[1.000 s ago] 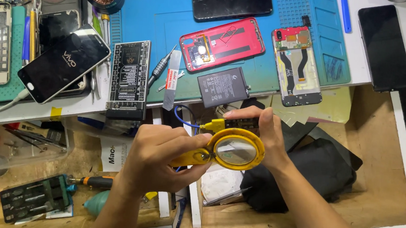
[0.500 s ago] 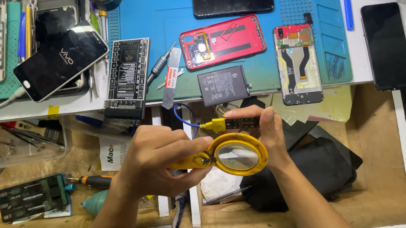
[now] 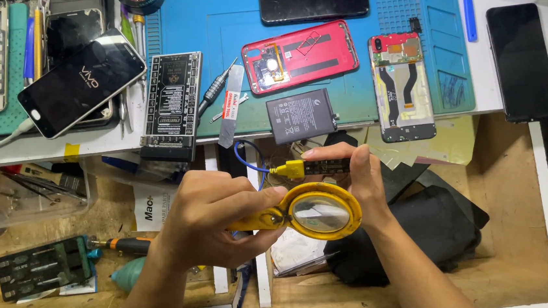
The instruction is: Repairing a mobile phone by inspecting components with a magnifying glass and applying tape.
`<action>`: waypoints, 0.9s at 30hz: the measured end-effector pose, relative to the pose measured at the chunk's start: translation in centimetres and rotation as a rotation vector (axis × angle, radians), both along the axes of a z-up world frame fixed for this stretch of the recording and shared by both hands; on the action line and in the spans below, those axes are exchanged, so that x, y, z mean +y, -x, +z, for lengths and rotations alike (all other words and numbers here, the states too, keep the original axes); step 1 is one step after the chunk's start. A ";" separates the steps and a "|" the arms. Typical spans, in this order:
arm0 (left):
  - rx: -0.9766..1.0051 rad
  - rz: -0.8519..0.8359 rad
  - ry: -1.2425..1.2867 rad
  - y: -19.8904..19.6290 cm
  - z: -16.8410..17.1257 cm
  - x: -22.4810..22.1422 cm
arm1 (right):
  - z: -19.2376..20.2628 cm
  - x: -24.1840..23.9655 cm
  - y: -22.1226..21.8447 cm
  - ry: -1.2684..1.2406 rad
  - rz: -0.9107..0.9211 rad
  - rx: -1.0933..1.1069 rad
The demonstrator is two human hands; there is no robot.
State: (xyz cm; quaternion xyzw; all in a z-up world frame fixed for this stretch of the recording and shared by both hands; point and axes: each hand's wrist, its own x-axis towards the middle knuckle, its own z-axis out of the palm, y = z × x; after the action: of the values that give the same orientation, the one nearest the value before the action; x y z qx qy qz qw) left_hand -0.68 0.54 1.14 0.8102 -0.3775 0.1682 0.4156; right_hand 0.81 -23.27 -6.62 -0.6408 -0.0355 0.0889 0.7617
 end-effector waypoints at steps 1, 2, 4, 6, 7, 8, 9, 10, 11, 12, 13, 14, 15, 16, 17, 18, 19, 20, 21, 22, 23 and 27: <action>0.000 -0.002 0.000 0.0 0.0 0.0 | 0.0 0.0 0.0 -0.018 0.000 0.018; 0.000 -0.004 0.000 0.0 -0.1 0.1 | 0.1 0.0 0.1 -0.037 0.000 0.036; -0.001 -0.005 -0.002 0.0 0.0 0.1 | 0.1 0.0 0.0 -0.038 0.000 0.038; 0.000 -0.004 -0.004 0.0 -0.1 0.1 | 0.1 0.1 0.0 -0.040 0.001 0.042; 0.000 0.004 -0.002 0.0 -0.1 0.1 | 0.2 0.1 0.0 0.006 -0.002 0.008; 0.000 0.013 0.000 0.1 -0.1 0.1 | 0.3 0.1 -0.1 0.052 -0.005 -0.025; -0.001 0.013 0.000 0.1 -0.2 0.1 | 0.0 0.1 -0.1 0.052 -0.005 -0.026; 0.057 0.037 0.089 0.2 -0.3 0.1 | -0.2 0.1 -0.2 0.063 0.019 -0.056; 0.113 0.061 0.177 0.2 -0.3 0.1 | -0.4 0.1 -0.4 0.074 0.043 -0.090; 0.108 0.062 0.176 0.5 -1.3 0.6 | -0.3 0.3 -0.3 0.073 0.044 -0.094; 0.128 0.174 0.245 0.8 -2.2 1.0 | -0.2 0.5 -0.3 -0.012 0.119 -0.071; 0.150 0.286 0.314 1.0 -3.1 1.5 | 0.0 0.7 -0.2 -0.096 0.194 -0.047; 0.146 0.283 0.315 0.9 -3.2 1.7 | -0.2 0.8 -0.2 -0.095 0.192 -0.051; 0.178 0.290 0.315 0.8 -3.3 2.0 | -0.3 0.8 -0.2 -0.086 0.218 -0.055; 0.208 0.301 0.315 0.6 -3.5 2.3 | -0.4 0.9 -0.3 -0.076 0.248 -0.060; 0.202 0.300 0.317 0.3 -3.5 1.8 | -0.6 1.1 -0.3 -0.074 0.249 -0.066; 0.266 0.258 0.383 0.0 -3.6 1.4 | -0.8 1.5 -0.3 -0.087 0.231 -0.130; 0.329 0.215 0.448 -0.2 -3.6 1.0 | -1.1 1.8 -0.3 -0.100 0.213 -0.194; 0.322 0.214 0.448 -0.4 -3.2 0.9 | -1.0 1.8 -0.3 -0.100 0.214 -0.201; 0.321 0.218 0.324 -0.6 -2.9 0.7 | -0.9 1.8 -0.3 -0.093 0.239 -0.212; 0.319 0.221 0.200 -0.8 -2.6 0.5 | -0.8 1.7 -0.4 -0.084 0.263 -0.223; 0.331 0.211 0.132 -1.0 -2.6 0.0 | -1.0 1.5 -0.4 -0.077 0.288 -0.217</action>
State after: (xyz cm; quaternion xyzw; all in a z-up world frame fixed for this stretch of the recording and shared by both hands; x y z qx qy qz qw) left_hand 0.37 0.50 -1.42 0.8328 -0.2052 0.0999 0.5043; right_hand 1.17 -21.74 -7.58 -0.6055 -0.2120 0.1260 0.7567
